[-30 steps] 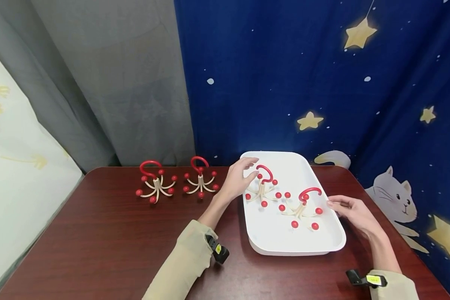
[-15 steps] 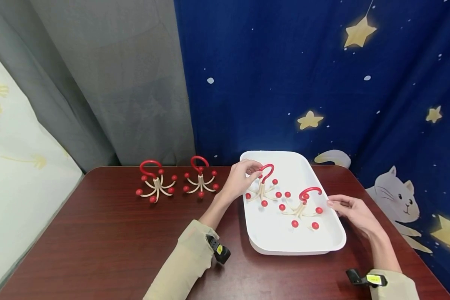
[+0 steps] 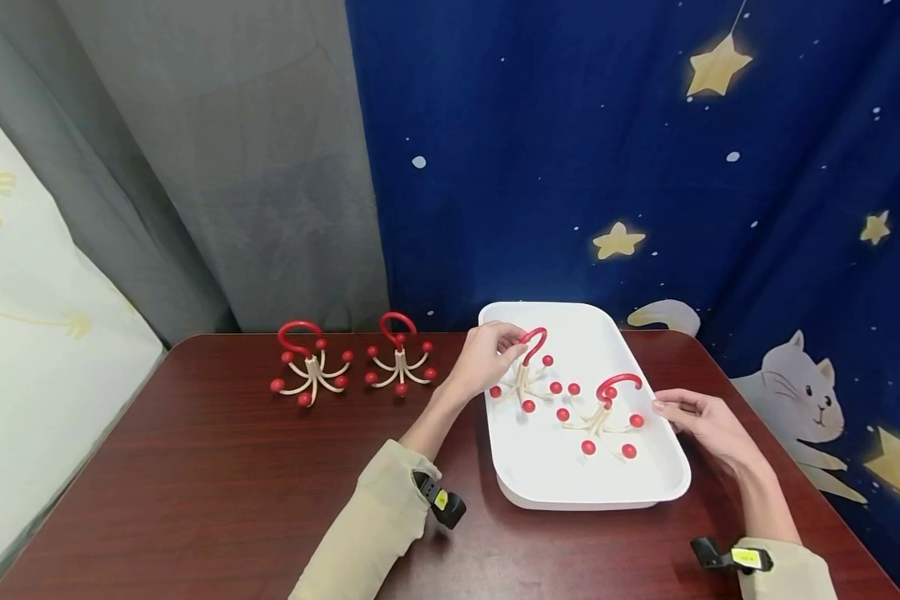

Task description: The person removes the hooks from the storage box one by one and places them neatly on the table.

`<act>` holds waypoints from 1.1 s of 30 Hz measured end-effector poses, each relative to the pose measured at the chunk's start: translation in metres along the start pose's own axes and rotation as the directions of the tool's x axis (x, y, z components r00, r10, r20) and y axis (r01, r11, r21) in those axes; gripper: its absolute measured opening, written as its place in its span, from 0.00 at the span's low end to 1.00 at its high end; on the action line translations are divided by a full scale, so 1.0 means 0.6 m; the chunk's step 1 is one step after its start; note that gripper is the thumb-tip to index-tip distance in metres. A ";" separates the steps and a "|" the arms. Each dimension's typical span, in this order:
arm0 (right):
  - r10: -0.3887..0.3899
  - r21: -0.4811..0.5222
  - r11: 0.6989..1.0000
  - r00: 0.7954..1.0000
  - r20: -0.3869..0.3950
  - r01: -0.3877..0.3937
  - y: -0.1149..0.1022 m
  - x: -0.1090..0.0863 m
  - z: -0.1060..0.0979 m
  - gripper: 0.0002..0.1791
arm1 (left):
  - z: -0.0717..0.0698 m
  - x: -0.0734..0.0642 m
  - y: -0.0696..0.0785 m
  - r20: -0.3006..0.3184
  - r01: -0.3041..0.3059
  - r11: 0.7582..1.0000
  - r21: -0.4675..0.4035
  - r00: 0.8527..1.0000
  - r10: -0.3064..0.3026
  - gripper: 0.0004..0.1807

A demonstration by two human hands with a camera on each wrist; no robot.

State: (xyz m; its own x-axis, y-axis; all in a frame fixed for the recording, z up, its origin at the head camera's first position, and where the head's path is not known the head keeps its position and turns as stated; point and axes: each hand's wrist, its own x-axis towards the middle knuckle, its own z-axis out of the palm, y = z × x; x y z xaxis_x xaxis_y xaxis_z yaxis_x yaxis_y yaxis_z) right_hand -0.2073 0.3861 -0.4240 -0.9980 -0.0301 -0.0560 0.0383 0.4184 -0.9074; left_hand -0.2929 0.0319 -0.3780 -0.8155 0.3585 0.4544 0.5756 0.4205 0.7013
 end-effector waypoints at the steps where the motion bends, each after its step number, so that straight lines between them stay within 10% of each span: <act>1: 0.001 -0.002 1.000 1.000 0.000 -0.001 0.000 0.000 0.000 0.30 | -0.002 -0.001 0.002 -0.005 0.000 1.000 -0.007 1.000 0.000 0.08; 33: -0.015 -0.022 1.000 1.000 -0.012 0.014 0.003 -0.003 0.002 0.31 | -0.134 -0.054 0.072 -0.214 -0.087 0.989 -0.120 0.975 0.060 0.08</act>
State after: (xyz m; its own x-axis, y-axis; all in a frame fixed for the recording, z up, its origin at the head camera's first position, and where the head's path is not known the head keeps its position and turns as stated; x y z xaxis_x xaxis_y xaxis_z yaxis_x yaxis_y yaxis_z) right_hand -0.2055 0.3860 -0.4260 -0.9990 -0.0253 -0.0375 0.0227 0.4377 -0.8988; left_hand -0.2465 -0.0287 -0.3183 -0.7732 0.1962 0.6030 0.6334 0.2846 0.7196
